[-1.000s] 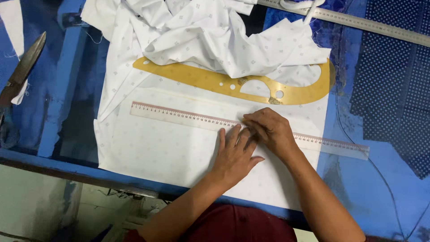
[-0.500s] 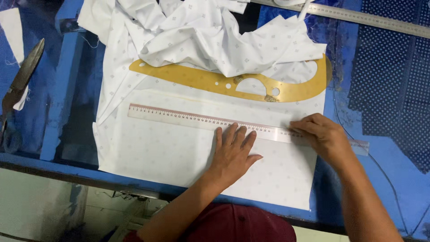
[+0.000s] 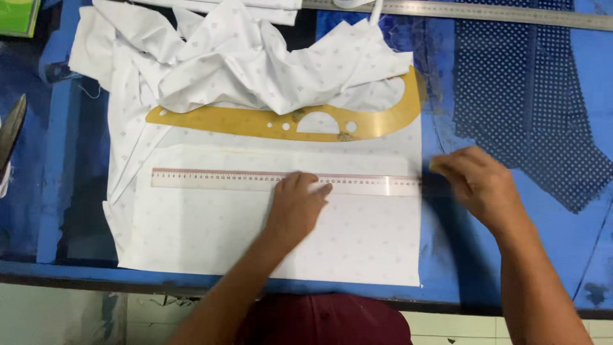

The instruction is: The person uses a ruler and a small piece of chalk to draw multiple lines on a white patterned fabric spread across a blue workbench. The person repeatedly repositions the ruler and a curved pattern template to mark different angles and curves on the fabric.

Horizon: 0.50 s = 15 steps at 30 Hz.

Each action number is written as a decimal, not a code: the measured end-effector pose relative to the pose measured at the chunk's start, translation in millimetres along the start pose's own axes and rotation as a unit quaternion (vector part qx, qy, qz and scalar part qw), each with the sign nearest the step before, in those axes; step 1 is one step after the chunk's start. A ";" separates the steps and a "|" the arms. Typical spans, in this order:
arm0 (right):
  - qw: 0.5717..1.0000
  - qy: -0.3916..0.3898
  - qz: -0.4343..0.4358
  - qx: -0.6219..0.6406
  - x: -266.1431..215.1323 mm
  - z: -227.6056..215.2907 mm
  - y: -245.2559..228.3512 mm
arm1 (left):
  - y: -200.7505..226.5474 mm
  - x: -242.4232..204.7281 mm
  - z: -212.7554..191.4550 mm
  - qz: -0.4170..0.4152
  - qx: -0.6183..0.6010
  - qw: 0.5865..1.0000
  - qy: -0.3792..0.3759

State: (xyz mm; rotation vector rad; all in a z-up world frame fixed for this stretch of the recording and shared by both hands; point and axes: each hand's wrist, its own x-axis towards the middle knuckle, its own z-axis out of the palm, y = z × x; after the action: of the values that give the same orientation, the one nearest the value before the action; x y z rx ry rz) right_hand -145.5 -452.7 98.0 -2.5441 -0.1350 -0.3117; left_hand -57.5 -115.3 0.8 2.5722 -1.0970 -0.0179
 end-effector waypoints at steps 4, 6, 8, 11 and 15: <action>0.995 0.093 0.040 -0.021 -26.7 9.9 7.2 | -23.9 37.5 -25.3 -0.101 -0.070 0.985 -0.123; 0.989 0.137 0.054 0.011 -37.8 16.0 -0.4 | -29.4 47.6 -31.9 -0.157 -0.044 0.966 -0.201; 0.983 0.162 0.081 0.023 -51.3 21.7 -7.7 | -25.9 58.9 -44.8 -0.154 -0.047 0.960 -0.229; 0.970 0.202 0.126 0.042 -73.4 20.8 -35.1 | -17.6 61.0 -56.9 -0.126 -0.093 0.953 -0.258; 0.951 0.252 0.171 0.045 -118.1 29.5 -67.3 | 11.7 34.7 -54.6 -0.001 -0.196 0.931 -0.307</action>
State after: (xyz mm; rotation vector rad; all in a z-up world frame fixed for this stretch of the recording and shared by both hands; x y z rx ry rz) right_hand -265.0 -383.9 80.0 -2.2612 0.4687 -0.7794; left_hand -33.5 -130.4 60.0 2.2374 -1.1374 -0.9970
